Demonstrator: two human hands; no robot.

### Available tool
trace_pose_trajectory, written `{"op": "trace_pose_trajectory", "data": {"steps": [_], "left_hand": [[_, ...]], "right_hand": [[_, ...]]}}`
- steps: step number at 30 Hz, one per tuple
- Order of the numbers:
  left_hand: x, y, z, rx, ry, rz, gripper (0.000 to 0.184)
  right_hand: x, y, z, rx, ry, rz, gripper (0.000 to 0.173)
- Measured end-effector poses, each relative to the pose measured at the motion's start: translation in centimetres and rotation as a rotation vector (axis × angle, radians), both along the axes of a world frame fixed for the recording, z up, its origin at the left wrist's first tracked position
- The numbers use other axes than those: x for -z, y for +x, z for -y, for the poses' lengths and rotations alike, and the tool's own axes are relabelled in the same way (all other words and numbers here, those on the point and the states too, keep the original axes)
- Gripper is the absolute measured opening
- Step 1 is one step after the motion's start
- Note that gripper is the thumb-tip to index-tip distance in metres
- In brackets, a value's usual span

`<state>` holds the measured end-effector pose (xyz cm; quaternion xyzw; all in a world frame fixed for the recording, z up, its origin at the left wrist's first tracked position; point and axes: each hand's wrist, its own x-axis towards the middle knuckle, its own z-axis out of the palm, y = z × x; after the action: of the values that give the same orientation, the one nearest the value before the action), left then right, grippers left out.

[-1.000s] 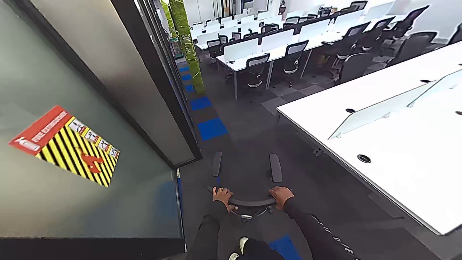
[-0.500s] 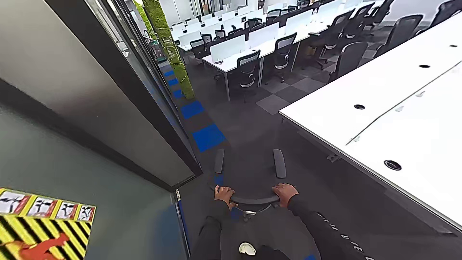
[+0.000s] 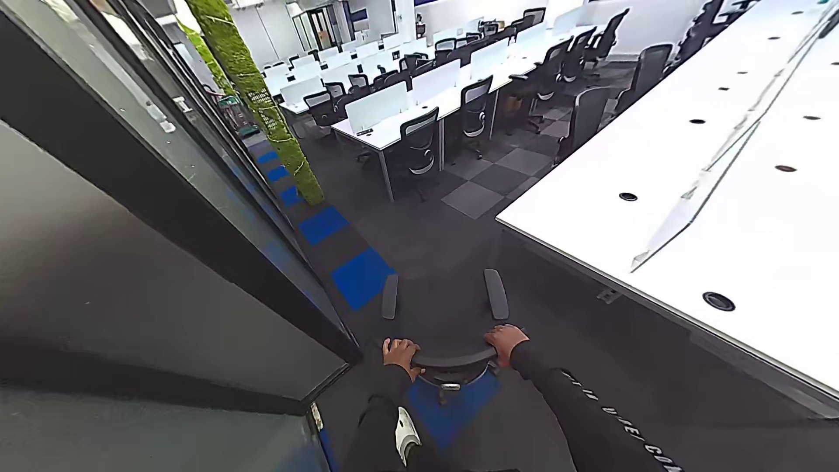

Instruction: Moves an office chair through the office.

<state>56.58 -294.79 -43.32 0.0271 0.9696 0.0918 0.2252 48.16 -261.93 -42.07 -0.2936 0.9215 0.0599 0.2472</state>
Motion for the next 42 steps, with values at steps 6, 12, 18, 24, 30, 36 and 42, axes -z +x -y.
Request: {"op": "trace_pose_trajectory", "data": {"steps": [6, 12, 18, 24, 30, 36, 42], "left_hand": [[-0.3, -8.2, 6.2, 0.075, 0.025, 0.008, 0.071], [-0.3, -17.2, 11.6, 0.174, -0.013, 0.015, 0.073], [-0.8, -26.1, 15.2, 0.151, -0.108, 0.051, 0.075], [-0.5, -36.1, 17.9, 0.105, -0.201, 0.078, 0.073], [-0.5, -46.8, 20.3, 0.097, -0.269, 0.102, 0.071], [0.2, -57.0, 21.9, 0.082, -0.327, 0.098, 0.072], [-0.1, -65.9, 23.3, 0.111, -0.339, 0.087, 0.067]], "right_hand": [[-0.7, -5.5, 6.4, 0.146, 0.070, 0.011, 0.055], [-1.0, -10.8, 12.0, 0.284, 0.087, 0.025, 0.058], [-1.1, -17.5, 16.5, 0.323, 0.064, 0.037, 0.052], [-0.9, -25.7, 19.9, 0.347, 0.006, 0.035, 0.053], [-0.5, -34.1, 22.8, 0.371, -0.096, -0.005, 0.049], [0.0, -42.8, 24.6, 0.376, -0.133, 0.005, 0.047], [0.2, -50.5, 26.4, 0.421, -0.154, 0.017, 0.045]]}}
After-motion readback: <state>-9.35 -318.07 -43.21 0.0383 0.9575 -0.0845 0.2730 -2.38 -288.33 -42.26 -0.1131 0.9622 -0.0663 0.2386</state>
